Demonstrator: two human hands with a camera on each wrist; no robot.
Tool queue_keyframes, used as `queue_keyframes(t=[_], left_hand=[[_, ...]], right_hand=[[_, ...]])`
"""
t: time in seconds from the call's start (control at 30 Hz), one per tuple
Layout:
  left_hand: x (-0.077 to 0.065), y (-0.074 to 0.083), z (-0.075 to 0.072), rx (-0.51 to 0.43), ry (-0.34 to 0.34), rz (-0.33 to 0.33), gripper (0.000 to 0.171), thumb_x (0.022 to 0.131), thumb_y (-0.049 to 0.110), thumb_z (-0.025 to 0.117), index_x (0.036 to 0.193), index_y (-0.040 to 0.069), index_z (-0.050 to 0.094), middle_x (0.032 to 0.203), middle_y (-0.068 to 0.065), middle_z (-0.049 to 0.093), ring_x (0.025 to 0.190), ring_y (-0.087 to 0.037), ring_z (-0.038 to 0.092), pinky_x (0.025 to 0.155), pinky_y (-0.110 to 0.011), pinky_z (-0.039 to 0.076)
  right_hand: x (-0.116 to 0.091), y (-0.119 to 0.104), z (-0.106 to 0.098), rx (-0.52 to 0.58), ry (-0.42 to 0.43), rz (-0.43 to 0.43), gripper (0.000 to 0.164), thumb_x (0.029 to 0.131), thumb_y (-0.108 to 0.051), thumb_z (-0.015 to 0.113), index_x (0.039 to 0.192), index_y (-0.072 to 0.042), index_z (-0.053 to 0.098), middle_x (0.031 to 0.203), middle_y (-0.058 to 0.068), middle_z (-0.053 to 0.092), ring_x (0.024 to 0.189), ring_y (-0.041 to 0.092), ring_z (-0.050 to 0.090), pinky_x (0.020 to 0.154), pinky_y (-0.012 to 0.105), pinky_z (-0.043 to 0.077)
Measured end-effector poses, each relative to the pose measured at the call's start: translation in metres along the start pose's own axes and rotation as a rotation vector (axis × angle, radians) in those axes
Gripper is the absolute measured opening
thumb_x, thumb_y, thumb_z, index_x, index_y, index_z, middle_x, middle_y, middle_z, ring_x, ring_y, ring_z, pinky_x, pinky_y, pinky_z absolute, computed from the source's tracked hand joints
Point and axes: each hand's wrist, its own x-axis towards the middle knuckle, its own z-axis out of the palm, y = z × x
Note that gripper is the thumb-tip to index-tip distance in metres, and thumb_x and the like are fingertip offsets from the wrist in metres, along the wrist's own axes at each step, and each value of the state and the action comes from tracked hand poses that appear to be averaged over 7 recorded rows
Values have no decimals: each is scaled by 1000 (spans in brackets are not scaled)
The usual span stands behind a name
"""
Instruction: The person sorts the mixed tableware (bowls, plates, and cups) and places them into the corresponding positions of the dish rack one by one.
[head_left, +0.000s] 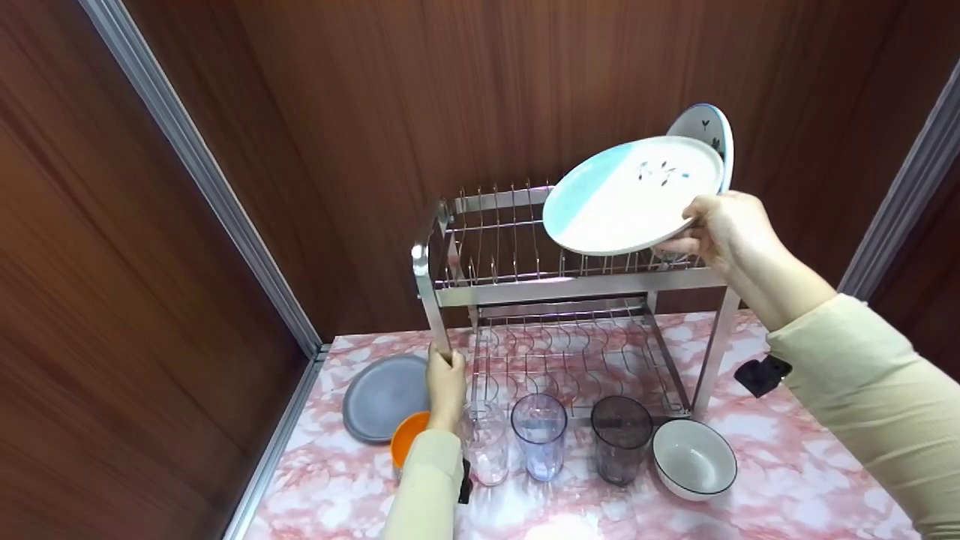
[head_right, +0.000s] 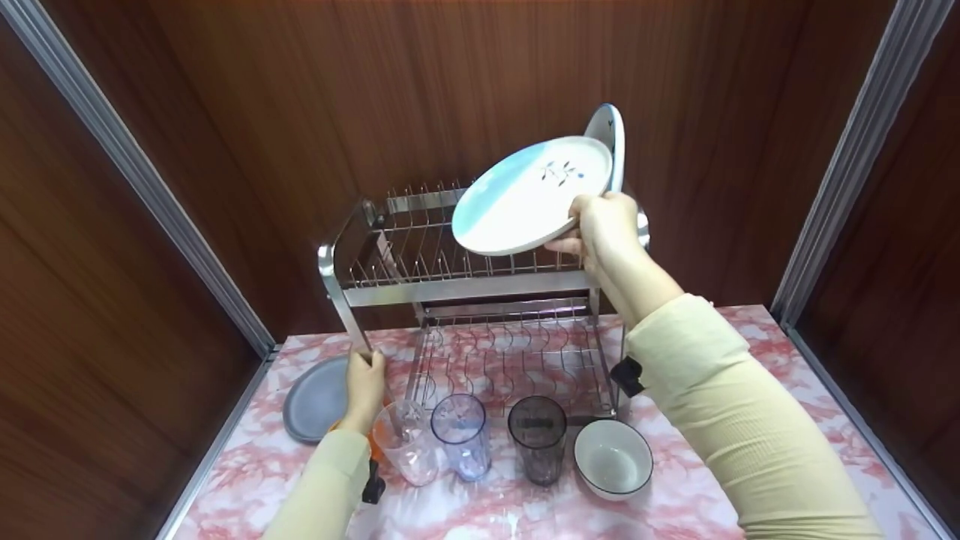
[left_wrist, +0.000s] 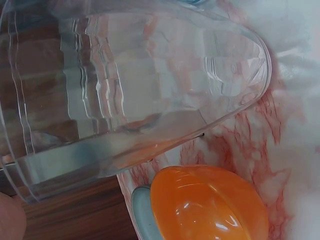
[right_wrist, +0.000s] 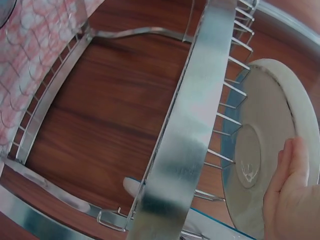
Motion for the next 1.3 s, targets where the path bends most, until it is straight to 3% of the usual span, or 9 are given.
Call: queue_keyframes(t=[0.07, 0.3, 0.57, 0.87, 1.13, 1.3], left_hand=[[0, -1, 0, -1, -3, -7, 16, 83, 11, 45, 96, 1, 45, 69, -7, 45, 65, -18, 42, 64, -29, 38], [1, -1, 1, 19, 1, -8, 24, 82, 11, 46, 104, 1, 45, 83, -15, 55, 73, -21, 47, 70, -34, 41], [1, 1, 0, 18, -2, -1, 9, 83, 9, 46, 89, 4, 43, 66, -3, 39, 61, -16, 38, 59, -28, 35], [1, 1, 0, 25, 0, -6, 13, 83, 10, 47, 95, 4, 45, 66, -5, 42, 60, -17, 40, 58, -28, 37], [1, 0, 0, 3, -6, -12, 16, 82, 10, 46, 97, 2, 46, 70, -7, 45, 63, -17, 42, 61, -29, 38], [1, -1, 1, -14, -14, -16, 16, 82, 10, 46, 96, 1, 45, 71, -8, 46, 65, -17, 42, 63, -29, 37]], right_hand=[[0, -1, 1, -28, 17, -40, 21, 79, 6, 31, 99, -1, 34, 66, 4, 61, 61, 15, 64, 57, 32, 53], [-1, -4, 3, -122, 78, -89, 22, 77, 7, 33, 97, -1, 36, 70, 2, 59, 59, 13, 63, 57, 31, 53], [0, -11, 4, -175, 128, -140, 16, 75, 9, 34, 87, -2, 35, 72, 3, 56, 54, 14, 63, 50, 29, 52], [1, -18, 1, -248, 199, -186, 14, 73, 8, 35, 83, -2, 34, 87, 10, 46, 53, 12, 62, 47, 29, 51], [6, -22, -3, -427, 298, -250, 13, 76, 4, 35, 84, -6, 38, 90, 11, 45, 51, 7, 61, 47, 31, 51], [8, -20, -5, -574, 353, -302, 10, 80, -1, 37, 84, -10, 39, 84, 5, 49, 52, 1, 59, 50, 30, 51]])
